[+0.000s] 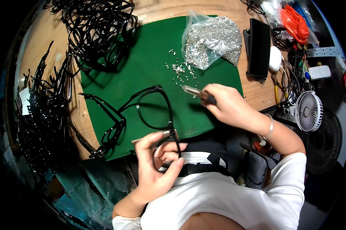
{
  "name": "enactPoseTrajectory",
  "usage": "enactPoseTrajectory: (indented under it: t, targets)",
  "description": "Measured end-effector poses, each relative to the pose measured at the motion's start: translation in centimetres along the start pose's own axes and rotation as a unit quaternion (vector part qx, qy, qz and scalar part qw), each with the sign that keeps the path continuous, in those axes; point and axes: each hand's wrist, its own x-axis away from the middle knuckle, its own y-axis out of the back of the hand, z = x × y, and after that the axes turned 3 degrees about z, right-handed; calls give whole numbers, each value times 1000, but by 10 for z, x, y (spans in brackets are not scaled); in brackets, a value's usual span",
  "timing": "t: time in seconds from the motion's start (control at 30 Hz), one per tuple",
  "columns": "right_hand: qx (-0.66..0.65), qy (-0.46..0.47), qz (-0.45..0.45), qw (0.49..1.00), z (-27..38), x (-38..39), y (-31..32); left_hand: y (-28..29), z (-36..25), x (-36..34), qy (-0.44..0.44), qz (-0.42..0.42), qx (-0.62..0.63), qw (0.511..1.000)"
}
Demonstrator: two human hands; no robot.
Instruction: The person repeatedly picks up black eyeglass frames from a pile and uses pliers to press or adjust the hinge area of each frame. After each adjustment, the frame is placed back on the table. The process is repeated for multiple frames throughout the clip.
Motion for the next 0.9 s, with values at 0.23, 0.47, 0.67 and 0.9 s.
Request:
enactPoseTrajectory:
  t: [0.23,0.47,0.67,0.9]
  targets:
    - [49,26,-20,998,4,-8,-8,14,-7,4,98,95,264,955]
    - [75,-21,-53,996,6,-9,-17,-2,3,-9,149,33,111,982]
    - [74,-66,-66,993,13,-12,-19,-10,25,1,59,3,27,998]
    - [-4,-38,-66,997,21,-4,-14,-12,21,-1,42,-25,75,996]
